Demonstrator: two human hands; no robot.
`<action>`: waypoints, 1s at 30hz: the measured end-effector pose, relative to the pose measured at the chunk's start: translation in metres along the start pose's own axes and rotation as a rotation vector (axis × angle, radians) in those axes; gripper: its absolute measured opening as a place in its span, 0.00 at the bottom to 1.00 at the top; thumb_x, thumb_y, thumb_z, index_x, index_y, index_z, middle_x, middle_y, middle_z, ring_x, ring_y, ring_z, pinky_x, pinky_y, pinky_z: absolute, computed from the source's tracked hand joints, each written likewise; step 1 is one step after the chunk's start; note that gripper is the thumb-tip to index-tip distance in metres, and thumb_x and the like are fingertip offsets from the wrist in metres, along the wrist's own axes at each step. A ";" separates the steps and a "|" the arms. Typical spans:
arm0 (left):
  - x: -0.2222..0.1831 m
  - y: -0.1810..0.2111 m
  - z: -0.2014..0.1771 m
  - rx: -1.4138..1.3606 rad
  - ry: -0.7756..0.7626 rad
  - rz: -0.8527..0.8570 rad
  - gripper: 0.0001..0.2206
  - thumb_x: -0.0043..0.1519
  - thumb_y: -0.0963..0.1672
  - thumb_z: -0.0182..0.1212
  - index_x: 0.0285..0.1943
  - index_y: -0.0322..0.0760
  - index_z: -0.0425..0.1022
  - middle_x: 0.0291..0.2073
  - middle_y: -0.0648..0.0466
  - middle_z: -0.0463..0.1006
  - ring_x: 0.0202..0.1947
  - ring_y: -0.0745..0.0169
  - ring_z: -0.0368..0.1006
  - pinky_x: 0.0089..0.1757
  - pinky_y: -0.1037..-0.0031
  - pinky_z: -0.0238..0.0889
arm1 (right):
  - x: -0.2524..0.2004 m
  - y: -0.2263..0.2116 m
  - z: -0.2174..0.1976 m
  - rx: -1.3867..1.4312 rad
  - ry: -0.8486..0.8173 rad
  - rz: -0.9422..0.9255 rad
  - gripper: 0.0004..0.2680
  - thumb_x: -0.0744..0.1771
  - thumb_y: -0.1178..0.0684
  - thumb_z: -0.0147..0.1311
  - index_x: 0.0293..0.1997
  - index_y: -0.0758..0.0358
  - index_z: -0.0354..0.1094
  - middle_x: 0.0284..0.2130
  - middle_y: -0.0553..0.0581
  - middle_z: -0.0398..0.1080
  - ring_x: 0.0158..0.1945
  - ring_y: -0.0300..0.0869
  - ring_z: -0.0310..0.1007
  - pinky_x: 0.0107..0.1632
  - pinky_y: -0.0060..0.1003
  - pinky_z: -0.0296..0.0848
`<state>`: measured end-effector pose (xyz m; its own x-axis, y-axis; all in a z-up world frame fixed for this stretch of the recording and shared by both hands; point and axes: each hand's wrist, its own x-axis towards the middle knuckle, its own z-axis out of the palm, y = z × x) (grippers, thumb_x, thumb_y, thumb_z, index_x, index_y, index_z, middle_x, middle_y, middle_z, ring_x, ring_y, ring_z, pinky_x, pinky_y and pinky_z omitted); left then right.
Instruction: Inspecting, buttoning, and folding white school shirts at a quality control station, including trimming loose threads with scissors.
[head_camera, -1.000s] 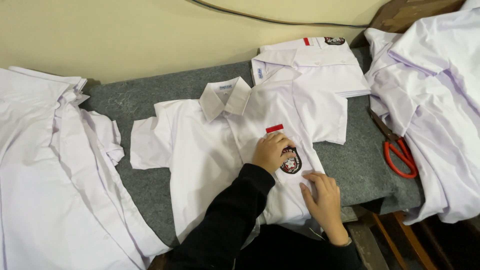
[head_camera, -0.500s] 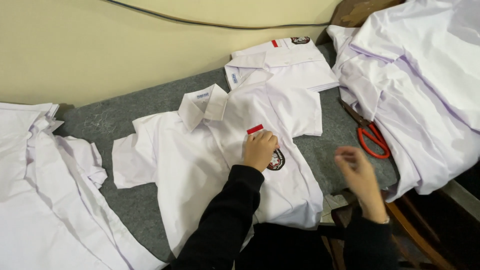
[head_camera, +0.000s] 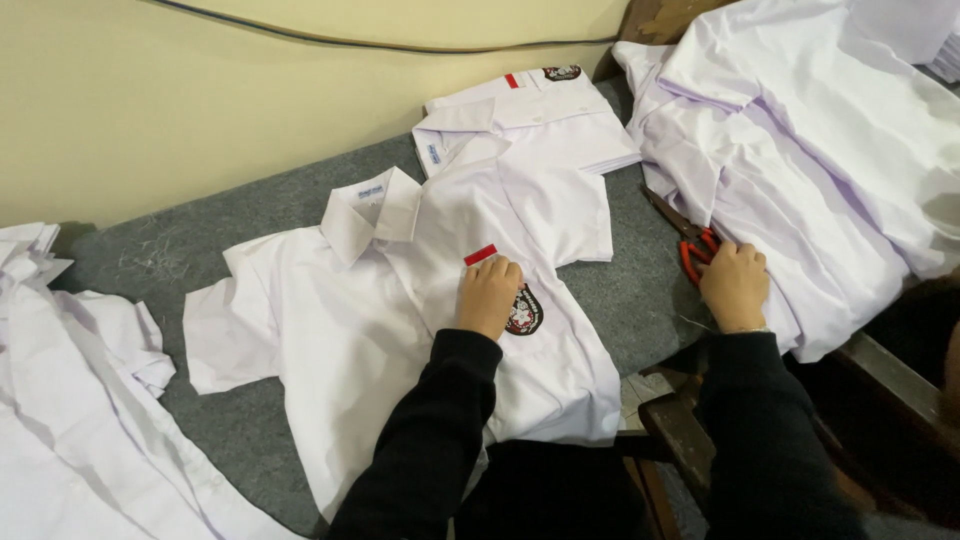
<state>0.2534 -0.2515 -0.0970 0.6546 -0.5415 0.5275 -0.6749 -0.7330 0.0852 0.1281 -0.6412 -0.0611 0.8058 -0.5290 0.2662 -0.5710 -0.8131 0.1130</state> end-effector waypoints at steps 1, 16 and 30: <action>-0.001 -0.001 0.000 -0.003 -0.003 0.001 0.13 0.64 0.53 0.58 0.34 0.48 0.66 0.31 0.62 0.66 0.38 0.63 0.70 0.41 0.69 0.63 | 0.008 0.008 0.013 -0.002 -0.003 0.002 0.18 0.64 0.44 0.66 0.50 0.69 0.70 0.44 0.67 0.69 0.50 0.62 0.72 0.47 0.53 0.77; 0.006 0.005 -0.032 0.104 0.159 0.088 0.09 0.60 0.41 0.61 0.30 0.52 0.68 0.27 0.65 0.68 0.33 0.66 0.67 0.37 0.73 0.56 | -0.002 -0.003 -0.076 0.262 -0.396 0.013 0.15 0.63 0.47 0.60 0.47 0.71 0.68 0.38 0.67 0.76 0.42 0.60 0.75 0.43 0.51 0.71; 0.004 0.008 -0.007 -0.167 0.102 0.128 0.10 0.56 0.37 0.61 0.32 0.46 0.65 0.27 0.61 0.67 0.33 0.62 0.66 0.39 0.70 0.62 | 0.014 -0.014 -0.091 0.183 -0.522 -0.006 0.16 0.66 0.41 0.54 0.43 0.68 0.67 0.36 0.69 0.75 0.38 0.60 0.74 0.40 0.49 0.69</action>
<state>0.2482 -0.2561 -0.0885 0.5281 -0.5747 0.6252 -0.8027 -0.5781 0.1467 0.1328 -0.6153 0.0286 0.8061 -0.5369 -0.2489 -0.5674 -0.8207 -0.0674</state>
